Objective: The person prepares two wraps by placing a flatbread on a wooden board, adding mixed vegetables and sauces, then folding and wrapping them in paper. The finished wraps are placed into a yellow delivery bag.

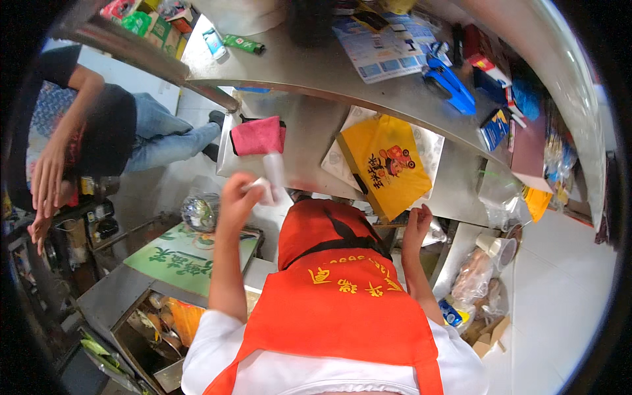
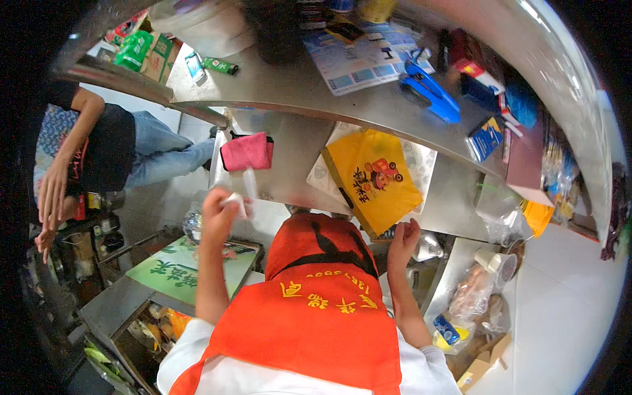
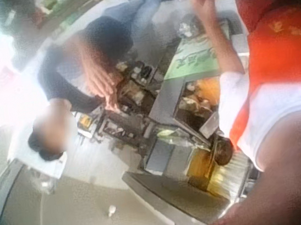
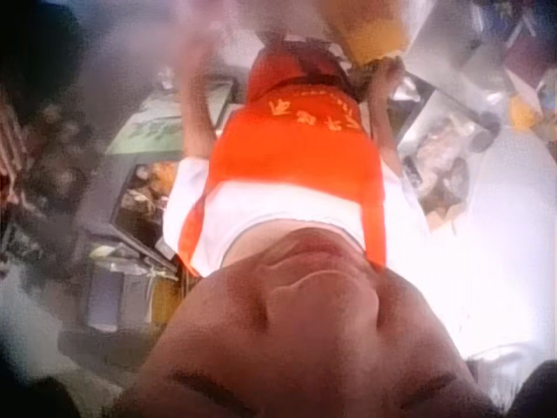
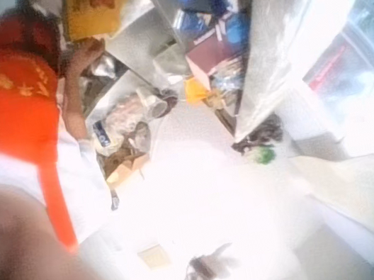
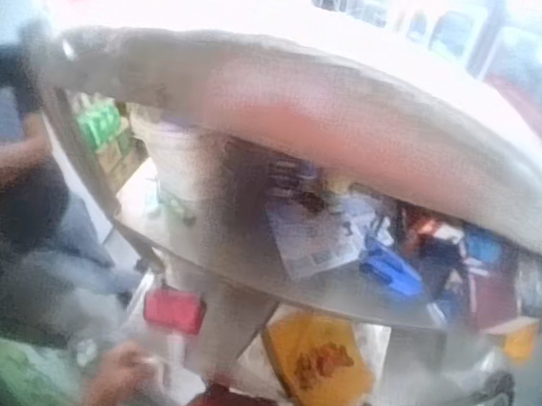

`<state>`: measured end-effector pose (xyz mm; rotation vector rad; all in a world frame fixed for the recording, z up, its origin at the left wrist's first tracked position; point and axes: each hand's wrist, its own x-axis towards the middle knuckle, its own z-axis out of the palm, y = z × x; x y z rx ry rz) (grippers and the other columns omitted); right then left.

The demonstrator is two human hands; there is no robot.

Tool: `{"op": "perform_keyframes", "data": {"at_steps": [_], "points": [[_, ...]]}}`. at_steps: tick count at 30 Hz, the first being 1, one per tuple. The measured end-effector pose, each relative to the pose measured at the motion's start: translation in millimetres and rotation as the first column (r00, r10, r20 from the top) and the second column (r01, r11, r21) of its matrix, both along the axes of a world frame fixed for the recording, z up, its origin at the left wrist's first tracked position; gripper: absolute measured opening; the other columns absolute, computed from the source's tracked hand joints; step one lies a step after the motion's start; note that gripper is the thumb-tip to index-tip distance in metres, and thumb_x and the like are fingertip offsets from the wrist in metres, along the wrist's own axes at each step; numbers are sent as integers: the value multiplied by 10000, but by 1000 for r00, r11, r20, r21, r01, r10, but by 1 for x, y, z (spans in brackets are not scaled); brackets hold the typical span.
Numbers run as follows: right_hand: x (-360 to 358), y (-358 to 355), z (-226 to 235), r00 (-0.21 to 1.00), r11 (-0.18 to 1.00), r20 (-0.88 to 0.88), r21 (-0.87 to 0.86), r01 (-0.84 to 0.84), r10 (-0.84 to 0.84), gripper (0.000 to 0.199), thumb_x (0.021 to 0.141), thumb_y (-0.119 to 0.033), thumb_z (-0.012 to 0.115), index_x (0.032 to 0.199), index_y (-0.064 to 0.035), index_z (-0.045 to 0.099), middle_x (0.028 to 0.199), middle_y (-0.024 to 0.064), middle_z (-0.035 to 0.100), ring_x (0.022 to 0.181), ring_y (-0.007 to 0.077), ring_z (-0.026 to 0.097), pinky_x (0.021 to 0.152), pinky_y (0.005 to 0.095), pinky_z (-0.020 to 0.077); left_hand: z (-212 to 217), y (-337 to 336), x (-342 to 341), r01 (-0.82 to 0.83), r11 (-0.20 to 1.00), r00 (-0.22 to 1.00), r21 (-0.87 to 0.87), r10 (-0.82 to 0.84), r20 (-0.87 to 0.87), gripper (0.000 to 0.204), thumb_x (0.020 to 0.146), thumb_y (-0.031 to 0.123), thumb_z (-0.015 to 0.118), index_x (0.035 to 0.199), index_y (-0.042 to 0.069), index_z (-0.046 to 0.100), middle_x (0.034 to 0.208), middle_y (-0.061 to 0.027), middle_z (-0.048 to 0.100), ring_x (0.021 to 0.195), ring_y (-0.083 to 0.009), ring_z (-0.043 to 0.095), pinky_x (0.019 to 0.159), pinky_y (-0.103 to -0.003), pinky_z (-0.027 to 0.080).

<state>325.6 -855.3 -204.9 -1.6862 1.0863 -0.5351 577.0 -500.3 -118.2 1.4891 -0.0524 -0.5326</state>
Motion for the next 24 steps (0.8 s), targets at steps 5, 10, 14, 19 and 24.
{"op": "perform_keyframes", "data": {"at_steps": [5, 10, 14, 19, 24], "points": [[9, 8, -3, 996, 615, -82, 787, 49, 25, 364, 985, -295, 587, 1274, -86, 515, 1142, 37, 609, 967, 159, 583, 796, 274, 476, -13, -160, 56, 458, 836, 846, 302, -514, 141, 265, 906, 269, 680, 934, 7, 652, 823, -83, 659, 808, -153, 659, 652, -312, 495], [4, 10, -45, 988, 557, 152, 822, -116, -19, 307, 987, -287, 576, 1234, -106, 548, 1141, 15, 623, 939, 132, 604, 726, 282, 510, -112, -235, 76, 85, 545, 297, 834, -813, 501, 259, 857, 218, 652, 1085, 99, 683, 912, -140, 691, 818, -370, 661, 727, -427, 529], [7, 2, -37, 979, 637, 204, 751, -170, 21, 289, 990, -239, 572, 1236, -92, 533, 1092, 14, 627, 896, 120, 596, 711, 263, 492, -119, -251, 49, 153, 374, 449, 915, -851, 273, 281, 854, 192, 649, 1114, 88, 676, 968, -146, 696, 927, -354, 662, 814, -428, 529], [21, -20, 6, 949, 827, 292, 557, -72, -114, 353, 996, -152, 547, 1331, -68, 474, 897, 6, 606, 724, 74, 519, 617, 232, 450, -85, -235, 57, 404, 881, 888, 245, -442, 125, 182, 916, 180, 654, 1053, 60, 656, 949, -45, 689, 925, -200, 663, 823, -362, 521], [45, -80, 83, 722, 634, 604, 713, -299, -339, 342, 1002, -110, 518, 1329, -13, 500, 1046, 64, 625, 817, 119, 567, 724, 236, 470, -1, -241, 44, 170, 874, 959, -454, -252, -127, 143, 981, 136, 588, 1102, 61, 579, 979, -36, 673, 881, -130, 663, 772, -289, 545]]}}
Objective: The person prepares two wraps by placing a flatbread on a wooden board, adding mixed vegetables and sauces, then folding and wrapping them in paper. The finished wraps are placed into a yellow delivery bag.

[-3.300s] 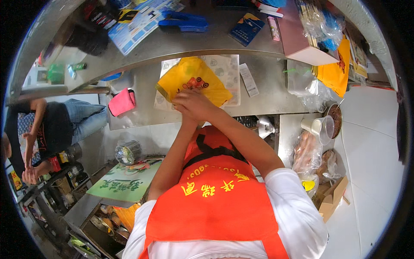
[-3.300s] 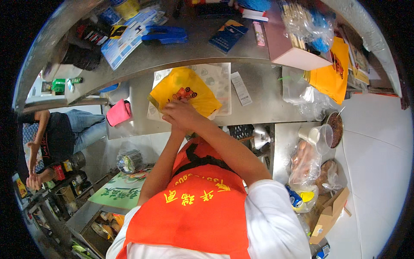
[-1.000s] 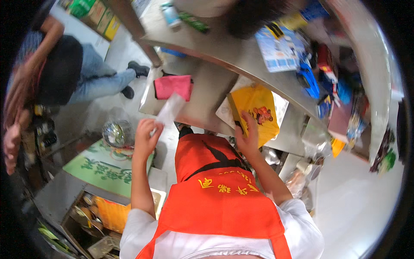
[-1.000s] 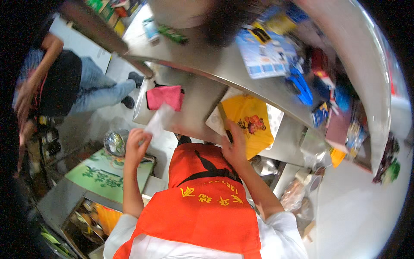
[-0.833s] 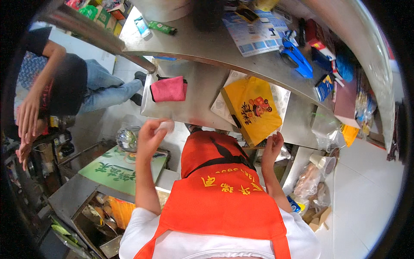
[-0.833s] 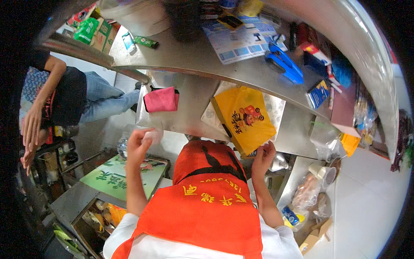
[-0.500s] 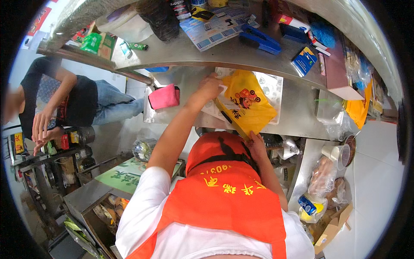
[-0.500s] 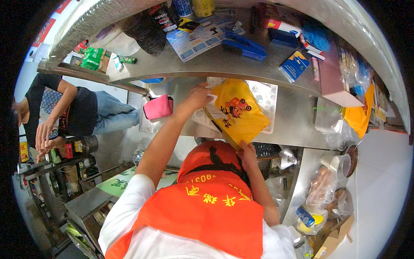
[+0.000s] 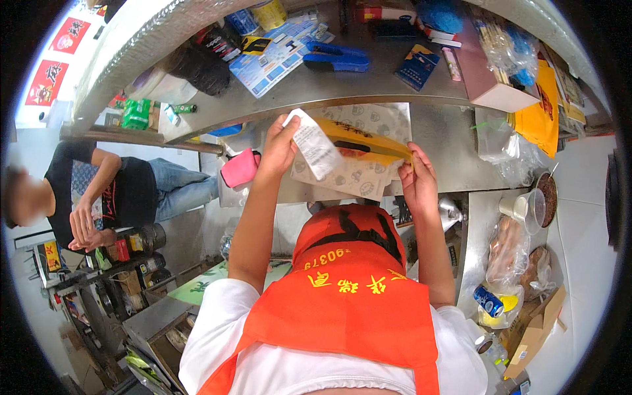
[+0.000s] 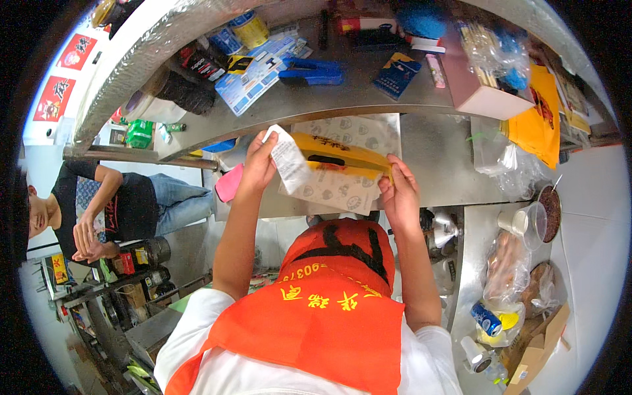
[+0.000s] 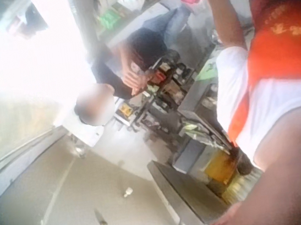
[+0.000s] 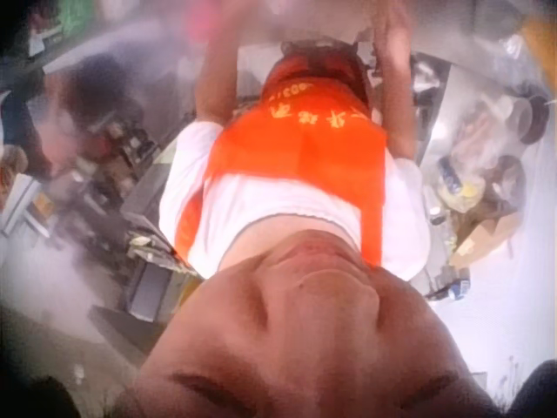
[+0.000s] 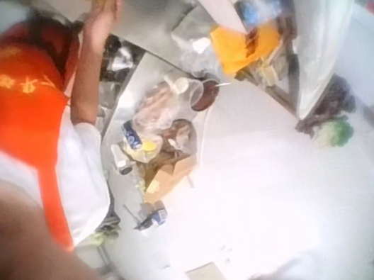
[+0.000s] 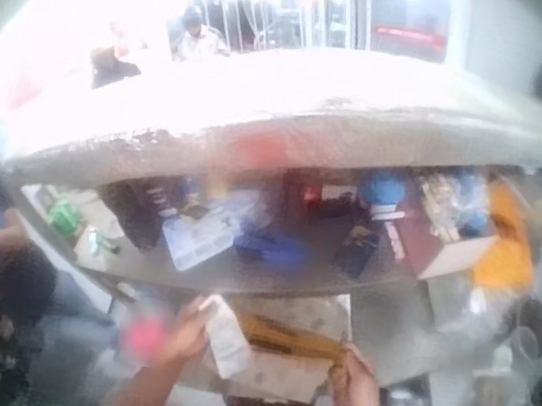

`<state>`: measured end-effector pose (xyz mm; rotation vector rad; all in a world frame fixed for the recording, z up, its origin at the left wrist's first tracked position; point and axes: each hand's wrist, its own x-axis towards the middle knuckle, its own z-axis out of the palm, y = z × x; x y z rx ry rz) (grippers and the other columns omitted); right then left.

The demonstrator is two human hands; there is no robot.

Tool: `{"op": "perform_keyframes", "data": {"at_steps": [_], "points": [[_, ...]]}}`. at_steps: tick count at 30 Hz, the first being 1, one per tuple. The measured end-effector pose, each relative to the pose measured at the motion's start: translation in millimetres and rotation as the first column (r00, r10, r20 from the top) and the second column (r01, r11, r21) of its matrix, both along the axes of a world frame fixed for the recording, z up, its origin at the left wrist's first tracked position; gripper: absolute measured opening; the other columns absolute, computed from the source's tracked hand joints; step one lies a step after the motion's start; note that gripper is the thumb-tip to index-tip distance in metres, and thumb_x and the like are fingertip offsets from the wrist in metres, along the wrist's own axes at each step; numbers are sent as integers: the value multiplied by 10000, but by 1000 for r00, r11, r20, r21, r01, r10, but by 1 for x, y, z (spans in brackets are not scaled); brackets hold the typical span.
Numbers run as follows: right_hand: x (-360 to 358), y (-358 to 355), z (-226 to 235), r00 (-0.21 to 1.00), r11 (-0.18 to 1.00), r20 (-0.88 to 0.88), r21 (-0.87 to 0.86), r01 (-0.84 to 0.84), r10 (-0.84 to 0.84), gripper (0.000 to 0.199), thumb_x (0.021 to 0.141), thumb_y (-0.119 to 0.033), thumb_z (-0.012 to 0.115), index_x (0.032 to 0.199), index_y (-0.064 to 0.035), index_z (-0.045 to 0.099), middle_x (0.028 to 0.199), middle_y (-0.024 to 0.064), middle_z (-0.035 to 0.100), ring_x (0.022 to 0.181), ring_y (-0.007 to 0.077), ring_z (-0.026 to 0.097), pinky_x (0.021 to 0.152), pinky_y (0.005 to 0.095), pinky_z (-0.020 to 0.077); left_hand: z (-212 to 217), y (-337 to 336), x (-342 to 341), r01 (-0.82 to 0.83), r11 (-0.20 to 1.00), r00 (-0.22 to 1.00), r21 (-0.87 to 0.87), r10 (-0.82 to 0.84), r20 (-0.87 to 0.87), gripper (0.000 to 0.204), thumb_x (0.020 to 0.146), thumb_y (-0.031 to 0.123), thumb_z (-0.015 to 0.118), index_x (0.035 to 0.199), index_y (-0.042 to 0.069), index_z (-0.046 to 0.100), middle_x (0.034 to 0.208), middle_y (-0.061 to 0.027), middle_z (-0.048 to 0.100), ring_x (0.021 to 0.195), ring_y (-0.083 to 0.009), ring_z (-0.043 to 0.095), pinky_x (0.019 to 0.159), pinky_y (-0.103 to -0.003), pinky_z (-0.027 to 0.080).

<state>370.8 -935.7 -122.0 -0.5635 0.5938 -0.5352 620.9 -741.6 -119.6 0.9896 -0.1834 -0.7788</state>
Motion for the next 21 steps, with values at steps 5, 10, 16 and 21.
{"op": "perform_keyframes", "data": {"at_steps": [5, 10, 16, 21], "points": [[8, -9, -1, 962, 953, -154, -167, -252, 227, 389, 950, -12, 513, 1338, -17, 519, 1090, 81, 653, 1049, 185, 626, 857, 271, 494, -13, 4, -13, -215, 969, 963, 125, 232, -139, 180, 1004, 143, 552, 1135, 20, 559, 1050, -70, 655, 1006, -169, 642, 891, -335, 516], [7, -20, -30, 693, 308, -706, -699, -646, -149, 227, 954, -67, 572, 1168, -1, 609, 967, 24, 659, 884, 161, 617, 772, 268, 468, 13, 19, -39, 49, 982, 994, 180, -66, 87, 199, 972, 147, 606, 1122, 17, 595, 985, -40, 664, 904, -138, 637, 807, -293, 510], [39, -31, -69, 963, 638, -268, -745, -192, -23, 217, 1023, -224, 527, 975, -31, 610, 806, -17, 566, 758, 88, 522, 682, 273, 432, 37, -66, -83, 186, 721, 441, 667, -668, 599, 209, 885, 181, 711, 992, 9, 662, 835, -74, 675, 669, -150, 609, 602, -313, 487], [50, -42, -87, 977, 842, -214, -524, -128, 15, 245, 1029, -252, 521, 985, -27, 606, 822, -27, 565, 768, 61, 496, 683, 229, 420, -32, -130, -77, -39, 810, 347, 585, -538, 768, 237, 840, 226, 748, 952, 28, 681, 810, -133, 663, 649, -223, 619, 597, -339, 488]]}}
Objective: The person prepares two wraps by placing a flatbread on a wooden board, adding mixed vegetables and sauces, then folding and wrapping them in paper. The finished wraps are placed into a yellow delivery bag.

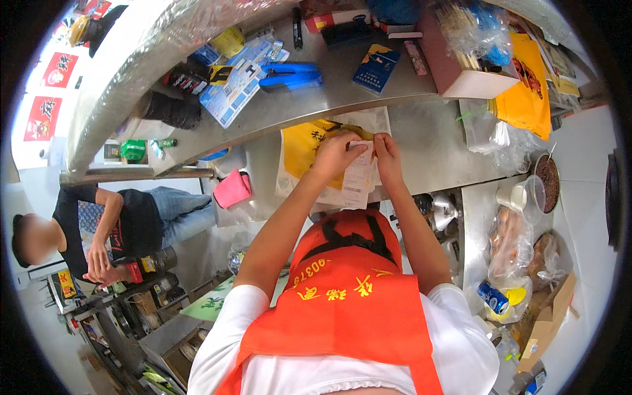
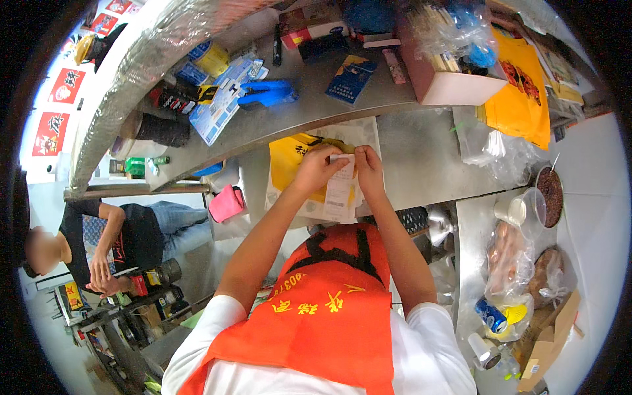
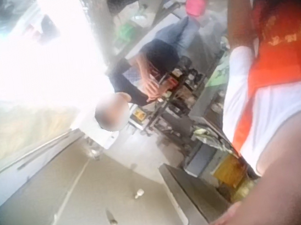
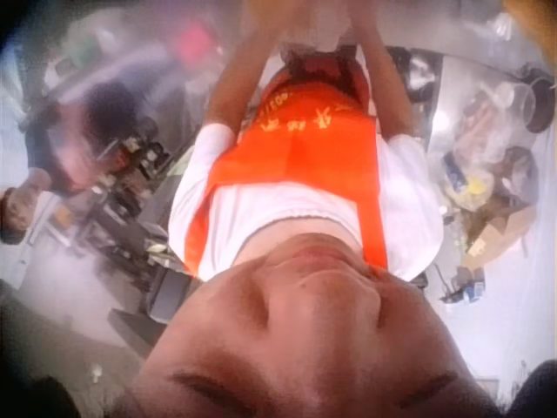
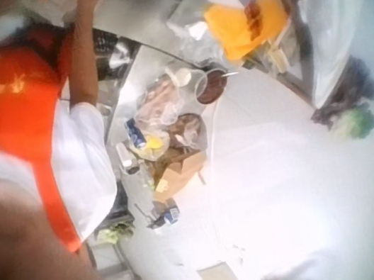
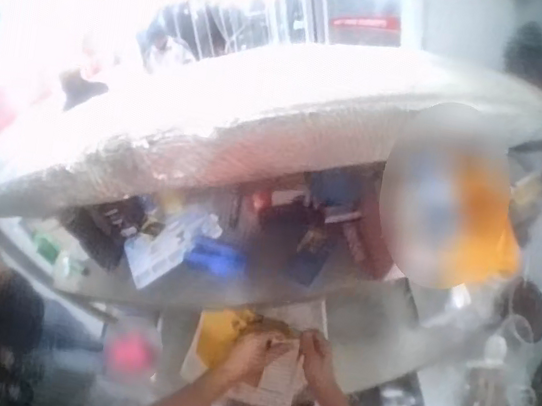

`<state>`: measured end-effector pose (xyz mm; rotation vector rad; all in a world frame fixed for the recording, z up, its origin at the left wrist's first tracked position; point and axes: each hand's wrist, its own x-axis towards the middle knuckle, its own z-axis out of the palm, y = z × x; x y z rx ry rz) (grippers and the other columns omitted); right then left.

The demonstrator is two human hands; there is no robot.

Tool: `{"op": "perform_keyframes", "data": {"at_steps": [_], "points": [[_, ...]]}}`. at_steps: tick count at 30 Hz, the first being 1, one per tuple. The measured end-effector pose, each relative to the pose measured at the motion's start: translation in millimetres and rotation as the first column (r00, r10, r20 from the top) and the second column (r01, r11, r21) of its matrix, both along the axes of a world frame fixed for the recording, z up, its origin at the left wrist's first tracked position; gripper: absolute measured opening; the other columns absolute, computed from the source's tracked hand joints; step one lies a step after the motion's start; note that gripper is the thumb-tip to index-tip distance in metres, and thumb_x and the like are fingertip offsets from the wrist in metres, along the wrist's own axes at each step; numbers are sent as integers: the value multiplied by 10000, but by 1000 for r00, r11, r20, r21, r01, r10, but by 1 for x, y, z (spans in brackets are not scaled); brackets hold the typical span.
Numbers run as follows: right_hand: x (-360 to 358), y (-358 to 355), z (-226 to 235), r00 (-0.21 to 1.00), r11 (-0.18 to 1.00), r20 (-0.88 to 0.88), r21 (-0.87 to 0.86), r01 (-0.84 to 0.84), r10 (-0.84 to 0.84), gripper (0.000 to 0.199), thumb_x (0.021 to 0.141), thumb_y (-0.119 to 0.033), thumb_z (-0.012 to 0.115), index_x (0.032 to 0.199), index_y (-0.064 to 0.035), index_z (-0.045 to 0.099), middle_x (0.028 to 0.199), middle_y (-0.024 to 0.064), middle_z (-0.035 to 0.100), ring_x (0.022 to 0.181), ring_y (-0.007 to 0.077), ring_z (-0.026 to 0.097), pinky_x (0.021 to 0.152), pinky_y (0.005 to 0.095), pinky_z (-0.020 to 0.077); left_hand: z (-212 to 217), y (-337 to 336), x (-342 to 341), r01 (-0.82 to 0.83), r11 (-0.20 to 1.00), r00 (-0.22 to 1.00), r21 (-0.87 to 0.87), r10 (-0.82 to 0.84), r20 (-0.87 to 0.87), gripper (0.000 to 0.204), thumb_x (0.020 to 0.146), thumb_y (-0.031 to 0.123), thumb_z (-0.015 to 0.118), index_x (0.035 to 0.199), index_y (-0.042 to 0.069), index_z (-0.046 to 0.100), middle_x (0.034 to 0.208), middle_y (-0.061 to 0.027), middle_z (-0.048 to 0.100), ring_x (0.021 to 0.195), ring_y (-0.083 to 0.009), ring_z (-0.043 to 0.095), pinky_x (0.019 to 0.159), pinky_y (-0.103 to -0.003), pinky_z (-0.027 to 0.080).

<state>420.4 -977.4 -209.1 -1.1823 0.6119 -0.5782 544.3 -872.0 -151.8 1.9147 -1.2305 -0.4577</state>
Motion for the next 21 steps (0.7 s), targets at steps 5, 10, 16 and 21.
{"op": "perform_keyframes", "data": {"at_steps": [5, 10, 16, 21], "points": [[2, 4, -5, 999, 998, -3, 20, 54, -54, 228, 983, -235, 604, 1056, -20, 620, 838, -32, 596, 730, 51, 511, 640, 213, 418, 4, -17, 7, -58, 993, 998, 106, 56, 20, 307, 814, 268, 774, 986, 30, 687, 843, -134, 671, 647, -265, 624, 607, -358, 501], [-7, 8, -9, 974, 982, -126, -10, 189, -189, 194, 949, -185, 653, 1042, -18, 623, 807, -23, 602, 684, 53, 512, 603, 226, 429, 52, 15, -1, -84, 980, 955, -181, 131, 265, 362, 789, 195, 768, 1101, 41, 667, 1029, -141, 660, 825, -287, 641, 711, -372, 520], [-7, 23, -25, 952, 944, 95, 186, 271, -292, 155, 948, -163, 652, 1016, -29, 612, 805, -16, 614, 704, 48, 525, 616, 230, 436, 177, 8, 106, 37, 999, 697, -2, -24, 717, 611, 760, 236, 759, 1303, 39, 560, 1291, -190, 560, 1161, -388, 523, 977, -478, 417], [-10, 35, -21, 957, 948, -3, 133, 290, -292, 140, 930, -141, 671, 986, -22, 621, 835, -16, 615, 732, 60, 530, 643, 225, 439, 193, 27, 128, 103, 937, 786, 335, -283, 549, 554, 739, 277, 815, 1191, 24, 617, 1117, -178, 659, 1052, -350, 626, 930, -404, 473]]}}
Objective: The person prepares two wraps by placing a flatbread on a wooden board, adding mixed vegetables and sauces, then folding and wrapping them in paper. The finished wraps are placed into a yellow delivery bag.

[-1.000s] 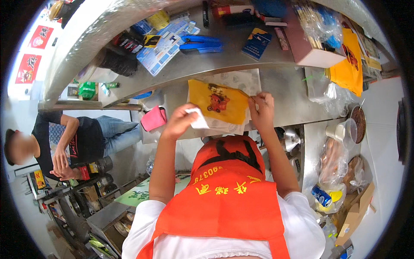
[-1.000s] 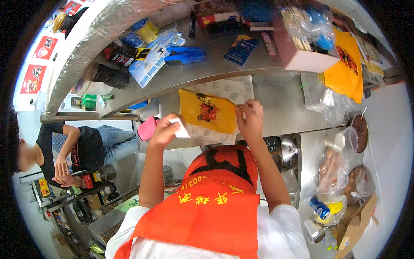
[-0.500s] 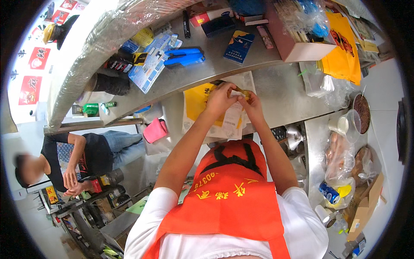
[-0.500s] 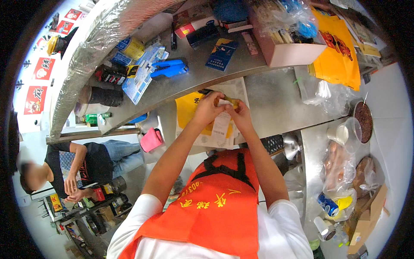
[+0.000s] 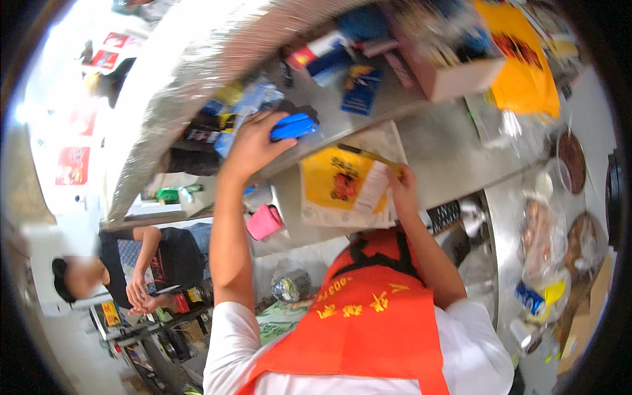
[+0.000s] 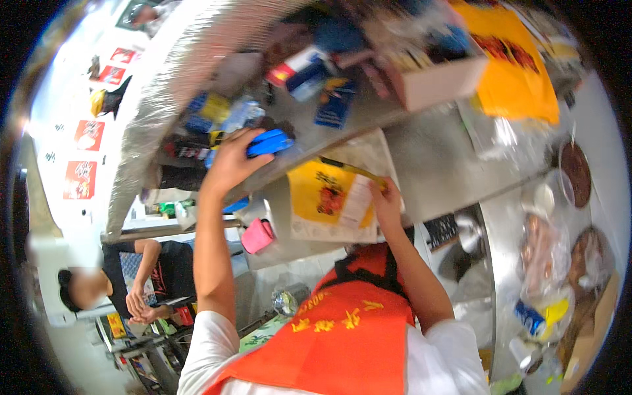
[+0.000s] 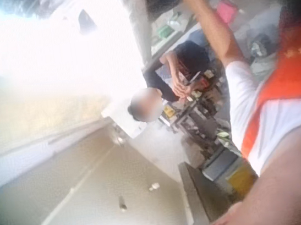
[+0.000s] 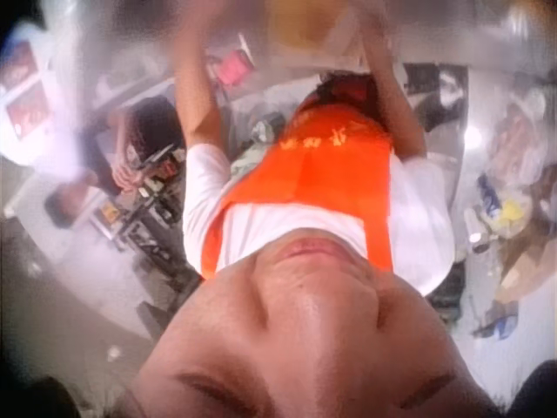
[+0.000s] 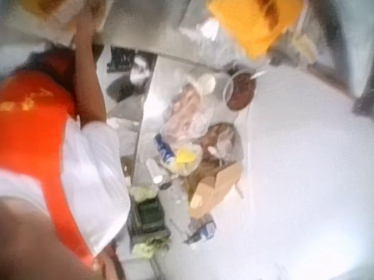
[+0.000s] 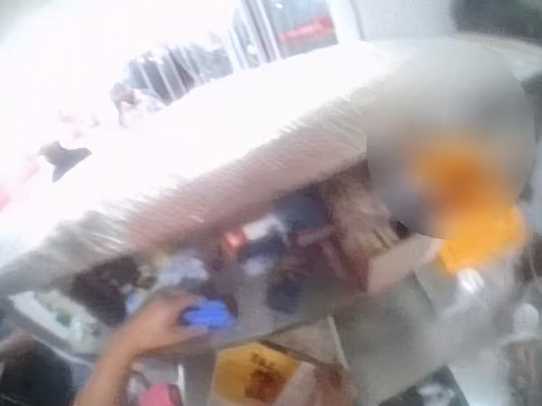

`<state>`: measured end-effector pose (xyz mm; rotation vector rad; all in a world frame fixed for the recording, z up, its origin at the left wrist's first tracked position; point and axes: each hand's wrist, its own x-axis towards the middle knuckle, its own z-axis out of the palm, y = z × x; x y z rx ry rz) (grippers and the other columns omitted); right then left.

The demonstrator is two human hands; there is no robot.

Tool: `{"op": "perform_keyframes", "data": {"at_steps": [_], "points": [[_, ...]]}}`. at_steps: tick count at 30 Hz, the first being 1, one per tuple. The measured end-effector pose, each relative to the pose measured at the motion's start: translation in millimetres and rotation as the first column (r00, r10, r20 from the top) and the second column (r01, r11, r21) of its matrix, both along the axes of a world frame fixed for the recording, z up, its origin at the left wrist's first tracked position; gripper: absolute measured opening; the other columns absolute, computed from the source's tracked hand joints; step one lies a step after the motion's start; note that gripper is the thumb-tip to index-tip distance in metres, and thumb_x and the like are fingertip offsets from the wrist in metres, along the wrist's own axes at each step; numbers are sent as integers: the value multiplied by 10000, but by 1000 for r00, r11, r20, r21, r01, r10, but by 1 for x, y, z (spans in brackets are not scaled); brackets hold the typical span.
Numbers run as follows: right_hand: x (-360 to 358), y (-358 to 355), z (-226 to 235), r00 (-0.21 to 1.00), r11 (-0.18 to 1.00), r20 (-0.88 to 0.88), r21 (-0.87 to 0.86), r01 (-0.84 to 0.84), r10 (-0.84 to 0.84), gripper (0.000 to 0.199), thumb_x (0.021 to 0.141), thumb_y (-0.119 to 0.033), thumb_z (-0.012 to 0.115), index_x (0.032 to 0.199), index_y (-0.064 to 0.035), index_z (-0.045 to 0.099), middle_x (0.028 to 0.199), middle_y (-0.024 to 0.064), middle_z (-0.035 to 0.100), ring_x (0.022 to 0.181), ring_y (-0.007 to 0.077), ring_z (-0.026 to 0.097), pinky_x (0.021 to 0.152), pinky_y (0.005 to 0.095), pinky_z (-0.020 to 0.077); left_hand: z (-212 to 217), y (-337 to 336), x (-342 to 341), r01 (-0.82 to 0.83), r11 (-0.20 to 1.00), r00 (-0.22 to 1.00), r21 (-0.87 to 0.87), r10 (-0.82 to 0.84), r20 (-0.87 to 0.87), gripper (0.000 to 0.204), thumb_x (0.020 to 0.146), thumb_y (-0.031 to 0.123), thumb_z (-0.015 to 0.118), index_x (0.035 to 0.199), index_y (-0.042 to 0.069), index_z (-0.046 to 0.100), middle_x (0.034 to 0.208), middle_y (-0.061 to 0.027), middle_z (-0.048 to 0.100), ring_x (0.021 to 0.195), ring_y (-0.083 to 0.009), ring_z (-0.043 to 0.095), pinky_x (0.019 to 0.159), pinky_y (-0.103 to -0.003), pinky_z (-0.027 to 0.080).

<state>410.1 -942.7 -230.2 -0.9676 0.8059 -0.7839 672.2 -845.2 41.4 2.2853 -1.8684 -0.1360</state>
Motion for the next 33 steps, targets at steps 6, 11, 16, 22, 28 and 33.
{"op": "perform_keyframes", "data": {"at_steps": [6, 11, 16, 22, 28, 33], "points": [[-8, -3, 19, 997, 998, 65, 32, -48, 46, 134, 930, -125, 665, 993, -10, 637, 832, -4, 612, 766, 70, 545, 689, 233, 452, -37, -24, -114, 6, 992, 726, -128, -92, -682, 671, 680, 236, 890, 1230, 57, 549, 1235, -117, 636, 1144, -234, 607, 990, -377, 468], [-17, -7, 19, 998, 985, -29, -162, -55, 51, 140, 902, -99, 679, 989, 11, 670, 854, 47, 641, 799, 115, 588, 723, 260, 468, -96, -66, -126, 84, 992, 711, 95, 7, -703, 536, 774, 135, 800, 1250, 52, 568, 1107, -66, 666, 1008, -147, 626, 913, -323, 482], [-21, -14, 37, 987, 938, -147, -331, -105, 59, 139, 884, -85, 681, 978, 17, 683, 900, 85, 652, 835, 157, 613, 756, 290, 479, -127, -68, -102, 110, 972, 603, 206, 100, -792, 440, 808, 153, 793, 1180, 53, 580, 1042, -45, 668, 958, -135, 616, 877, -300, 480], [-18, -12, 15, 996, 994, -15, 57, -90, 91, 242, 869, -109, 705, 1074, 9, 653, 978, 121, 665, 870, 189, 631, 796, 296, 485, -159, -60, -105, 64, 990, 469, 129, 84, -879, 392, 829, 214, 785, 1088, 60, 534, 969, -80, 682, 923, -158, 627, 842, -314, 493], [-31, -10, 7, 951, 795, -266, -538, -282, 158, 529, 853, -240, 744, 1281, -18, 526, 1097, 163, 674, 975, 250, 664, 821, 342, 508, -177, -55, -115, -107, 983, 294, 148, 173, -940, 390, 871, 178, 759, 1169, 59, 538, 1040, -16, 659, 956, -104, 603, 861, -296, 485], [-36, -2, 3, 915, 881, -285, -299, -367, 284, 518, 859, -276, 743, 1269, -30, 543, 1098, 166, 681, 979, 259, 681, 853, 347, 519, -177, -44, -133, -161, 977, 270, 141, 181, -946, 430, 863, 201, 763, 1191, 51, 528, 1076, -39, 653, 966, -138, 613, 873, -320, 499]]}}
